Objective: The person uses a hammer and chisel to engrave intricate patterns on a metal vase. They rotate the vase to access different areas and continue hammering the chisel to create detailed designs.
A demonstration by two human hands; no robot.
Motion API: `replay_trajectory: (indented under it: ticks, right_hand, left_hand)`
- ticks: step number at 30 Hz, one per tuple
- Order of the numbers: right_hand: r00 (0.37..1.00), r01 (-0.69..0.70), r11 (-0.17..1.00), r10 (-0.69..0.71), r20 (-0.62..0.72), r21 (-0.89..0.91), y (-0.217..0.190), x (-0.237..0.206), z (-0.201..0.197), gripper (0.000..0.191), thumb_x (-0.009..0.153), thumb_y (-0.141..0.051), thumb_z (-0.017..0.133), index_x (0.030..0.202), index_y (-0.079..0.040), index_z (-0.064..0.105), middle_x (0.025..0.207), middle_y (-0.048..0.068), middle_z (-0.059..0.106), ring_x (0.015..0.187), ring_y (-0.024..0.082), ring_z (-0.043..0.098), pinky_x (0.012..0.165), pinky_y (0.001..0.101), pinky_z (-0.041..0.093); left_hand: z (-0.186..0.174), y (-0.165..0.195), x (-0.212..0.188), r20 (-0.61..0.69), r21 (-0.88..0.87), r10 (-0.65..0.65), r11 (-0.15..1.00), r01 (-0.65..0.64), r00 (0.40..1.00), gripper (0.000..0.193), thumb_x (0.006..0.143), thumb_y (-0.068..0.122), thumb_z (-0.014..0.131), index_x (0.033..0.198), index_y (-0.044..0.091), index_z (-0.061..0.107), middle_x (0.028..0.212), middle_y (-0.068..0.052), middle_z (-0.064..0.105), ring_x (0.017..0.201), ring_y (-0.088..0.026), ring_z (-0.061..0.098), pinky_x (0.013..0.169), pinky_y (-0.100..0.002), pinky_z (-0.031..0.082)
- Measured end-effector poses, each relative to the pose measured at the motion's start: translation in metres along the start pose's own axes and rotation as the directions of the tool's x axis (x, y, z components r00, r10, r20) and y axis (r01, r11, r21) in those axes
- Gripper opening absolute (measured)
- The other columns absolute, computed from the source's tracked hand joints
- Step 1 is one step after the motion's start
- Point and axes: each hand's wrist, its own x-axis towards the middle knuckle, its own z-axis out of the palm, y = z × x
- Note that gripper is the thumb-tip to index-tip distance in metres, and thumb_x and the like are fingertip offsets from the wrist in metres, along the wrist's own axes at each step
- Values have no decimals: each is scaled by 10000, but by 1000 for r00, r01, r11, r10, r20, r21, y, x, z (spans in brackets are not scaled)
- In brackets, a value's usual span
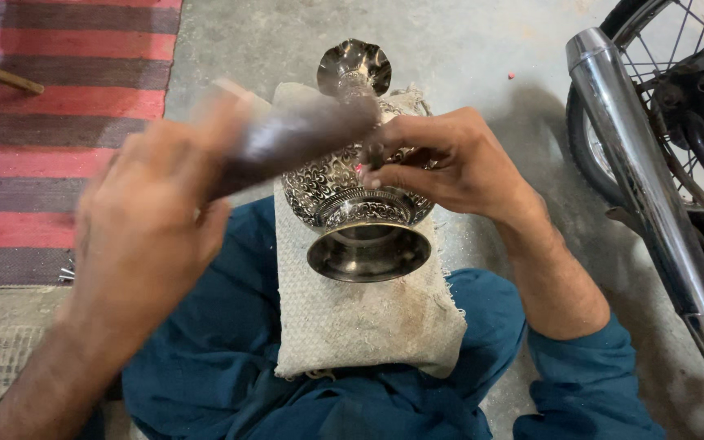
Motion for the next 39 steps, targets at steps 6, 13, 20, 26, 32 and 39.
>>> replay_trajectory:
  ticks: [6, 13, 20, 26, 32, 39]
  right_hand:
    - [1000, 27, 992, -28, 9, 126, -2, -5, -1, 212, 1042, -114, 711, 1248, -70, 690, 1092, 58, 784, 1014, 168, 796, 870, 287, 694]
    - [999, -15, 999, 16, -34, 33, -3, -5, 1, 246, 960, -111, 756, 1196, -62, 703, 1026, 68, 785, 937, 152, 789, 808, 287, 682]
    - [1000, -10, 998, 12, -27, 70, -2, -8, 0, 223, 980, -103, 732, 1194, -47, 710, 1016, 73, 796, 920, 147, 798, 803, 284, 674]
    - [998, -4, 997, 9, -58, 80, 1, -10, 1, 249, 948, -85, 754, 1185, -28, 708, 1007, 89, 785, 925, 178, 798, 829, 302, 694]
    - [998, -4, 993, 11, -55, 119, 1, -11, 1, 191, 979, -64, 736, 1167, -32, 715, 1023, 90, 788, 949, 180, 800, 846, 309, 688]
    - [994, -37, 997, 44, -96, 65, -1, -12, 4, 170, 933, -77, 778, 1089, -34, 727, 949, 81, 784, 884, 160, 798, 747, 266, 683]
  left_hand:
    - [-4, 3, 5, -39, -210, -33, 977, 24, 999, 784, 817, 48, 735, 1542, 137, 451, 1096, -145, 585, 961, -337, 618, 809, -464, 492]
    - [-9, 7, 10, -63, -184, 48, 981, -59, 997, 732, 871, 11, 703, 1523, 178, 416, 1085, -115, 565, 922, -308, 600, 774, -466, 485]
    - [-8, 6, 13, -72, 195, 174, 968, -157, 982, 679, 897, 28, 742, 1501, 204, 488, 976, -89, 589, 828, -278, 607, 714, -440, 479]
    - [-9, 8, 16, -36, 137, 144, 981, -138, 989, 640, 923, 74, 727, 1500, 232, 497, 966, -66, 596, 852, -254, 614, 758, -432, 472]
    - [-11, 10, 20, -14, 210, 167, 964, -160, 986, 633, 901, 93, 716, 1495, 214, 532, 945, -50, 595, 867, -245, 619, 785, -415, 467]
    - [-21, 15, 19, 7, -29, 90, 996, -90, 996, 711, 830, 86, 706, 1509, 165, 514, 1024, -108, 600, 951, -326, 604, 822, -460, 462]
